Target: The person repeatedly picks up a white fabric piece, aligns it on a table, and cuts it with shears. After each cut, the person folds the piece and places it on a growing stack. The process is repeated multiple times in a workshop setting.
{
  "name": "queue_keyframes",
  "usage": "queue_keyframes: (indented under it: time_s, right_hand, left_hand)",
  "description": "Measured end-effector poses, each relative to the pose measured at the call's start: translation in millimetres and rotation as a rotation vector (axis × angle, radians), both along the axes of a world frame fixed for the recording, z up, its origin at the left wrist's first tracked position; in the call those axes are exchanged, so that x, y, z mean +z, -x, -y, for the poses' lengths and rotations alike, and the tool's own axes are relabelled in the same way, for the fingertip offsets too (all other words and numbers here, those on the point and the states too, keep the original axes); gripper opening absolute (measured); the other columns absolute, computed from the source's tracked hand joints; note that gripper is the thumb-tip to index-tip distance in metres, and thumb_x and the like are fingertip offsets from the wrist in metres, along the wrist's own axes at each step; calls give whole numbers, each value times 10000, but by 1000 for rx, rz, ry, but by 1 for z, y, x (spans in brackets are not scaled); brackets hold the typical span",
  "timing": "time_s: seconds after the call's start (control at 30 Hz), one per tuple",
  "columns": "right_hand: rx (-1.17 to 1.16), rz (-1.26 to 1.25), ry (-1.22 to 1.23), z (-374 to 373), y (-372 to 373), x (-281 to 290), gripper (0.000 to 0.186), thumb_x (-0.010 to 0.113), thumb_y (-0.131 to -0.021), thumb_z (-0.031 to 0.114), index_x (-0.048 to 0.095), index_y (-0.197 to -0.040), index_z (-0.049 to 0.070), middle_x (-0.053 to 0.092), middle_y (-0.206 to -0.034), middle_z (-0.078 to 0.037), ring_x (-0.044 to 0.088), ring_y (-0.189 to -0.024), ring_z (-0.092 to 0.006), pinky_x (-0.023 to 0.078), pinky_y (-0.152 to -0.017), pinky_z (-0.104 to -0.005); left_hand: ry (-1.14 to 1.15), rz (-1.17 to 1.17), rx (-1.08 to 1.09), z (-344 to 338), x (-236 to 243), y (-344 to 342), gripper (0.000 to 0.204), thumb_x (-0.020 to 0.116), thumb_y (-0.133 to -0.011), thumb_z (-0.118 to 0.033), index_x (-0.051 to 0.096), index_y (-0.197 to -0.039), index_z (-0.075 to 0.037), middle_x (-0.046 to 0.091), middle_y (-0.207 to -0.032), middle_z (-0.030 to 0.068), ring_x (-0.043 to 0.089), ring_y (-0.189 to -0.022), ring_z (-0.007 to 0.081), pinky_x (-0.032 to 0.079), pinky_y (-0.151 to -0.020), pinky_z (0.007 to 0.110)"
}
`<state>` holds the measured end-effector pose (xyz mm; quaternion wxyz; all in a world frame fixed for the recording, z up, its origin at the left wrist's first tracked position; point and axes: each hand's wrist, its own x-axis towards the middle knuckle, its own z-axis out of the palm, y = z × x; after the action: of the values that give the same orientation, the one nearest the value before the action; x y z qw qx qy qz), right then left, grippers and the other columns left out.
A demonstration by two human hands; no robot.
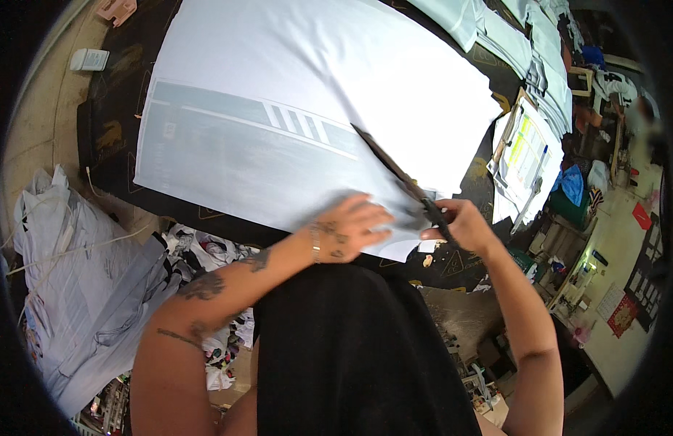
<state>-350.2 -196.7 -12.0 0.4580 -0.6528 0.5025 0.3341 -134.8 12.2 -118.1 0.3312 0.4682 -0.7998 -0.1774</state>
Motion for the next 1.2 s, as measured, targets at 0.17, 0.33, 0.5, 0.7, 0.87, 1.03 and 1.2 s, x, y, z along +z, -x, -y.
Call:
queue_keyframes:
  time_s: [0.17, 0.33, 0.5, 0.7, 0.87, 1.03, 1.2]
  right_hand:
    - [243, 33, -92, 60, -34, 31, 946, 997, -643, 492, 633, -1355, -13, 741, -893, -94, 706, -837, -222, 537, -779, -353]
    - [356, 216, -67, 70, -83, -2, 887, 1003, -647, 456, 654, -1324, 2, 759, -893, -111, 713, -836, -230, 559, -814, -361]
    - [346, 26, -65, 72, -112, -4, 858, 1025, -634, 397, 664, -1305, 3, 775, -931, -110, 737, -878, -229, 564, -831, -352]
    - [340, 7, -87, 56, -148, -1, 885, 1019, -606, 484, 694, -1260, -16, 745, -850, -80, 702, -833, -190, 549, -799, -322]
    - [405, 41, -34, 46, -178, 3, 838, 1018, -622, 441, 709, -1237, -37, 769, -907, -121, 702, -812, -203, 554, -792, -304]
    - [425, -48, -36, 45, -212, 2, 856, 1020, -621, 424, 686, -1272, -20, 778, -998, -137, 732, -885, -228, 566, -825, -328]
    - [451, 126, -67, 36, -237, 1, 841, 1021, -613, 440, 698, -1245, -11, 772, -924, -111, 728, -830, -229, 558, -797, -361]
  left_hand:
    - [-203, 82, 307, -37, 0, -79, 509, 704, -858, -286, 692, -1357, -188, 549, -1480, 97, 461, -1327, 267, 280, -1134, 563]
    - [-175, 207, 263, -46, -8, -84, 586, 711, -858, -369, 643, -1424, -234, 525, -1521, 69, 444, -1363, 243, 210, -1170, 635]
    - [-180, 194, 278, -45, -11, -84, 602, 705, -854, -398, 637, -1434, -252, 534, -1528, 50, 474, -1341, 231, 190, -1178, 687]
    - [-183, 216, 274, -47, -12, -85, 598, 708, -855, -419, 632, -1425, -254, 541, -1509, 43, 480, -1345, 205, 214, -1163, 707]
    - [-210, 183, 286, -47, -15, -82, 625, 720, -843, -427, 622, -1431, -237, 528, -1505, 39, 480, -1336, 202, 251, -1150, 740]
    - [-180, 182, 289, -47, -16, -85, 615, 723, -832, -424, 648, -1408, -221, 532, -1500, 47, 469, -1341, 205, 254, -1153, 741]
    - [-159, 193, 304, -49, -17, -83, 648, 721, -820, -453, 648, -1410, -195, 528, -1509, 51, 460, -1346, 213, 255, -1153, 737]
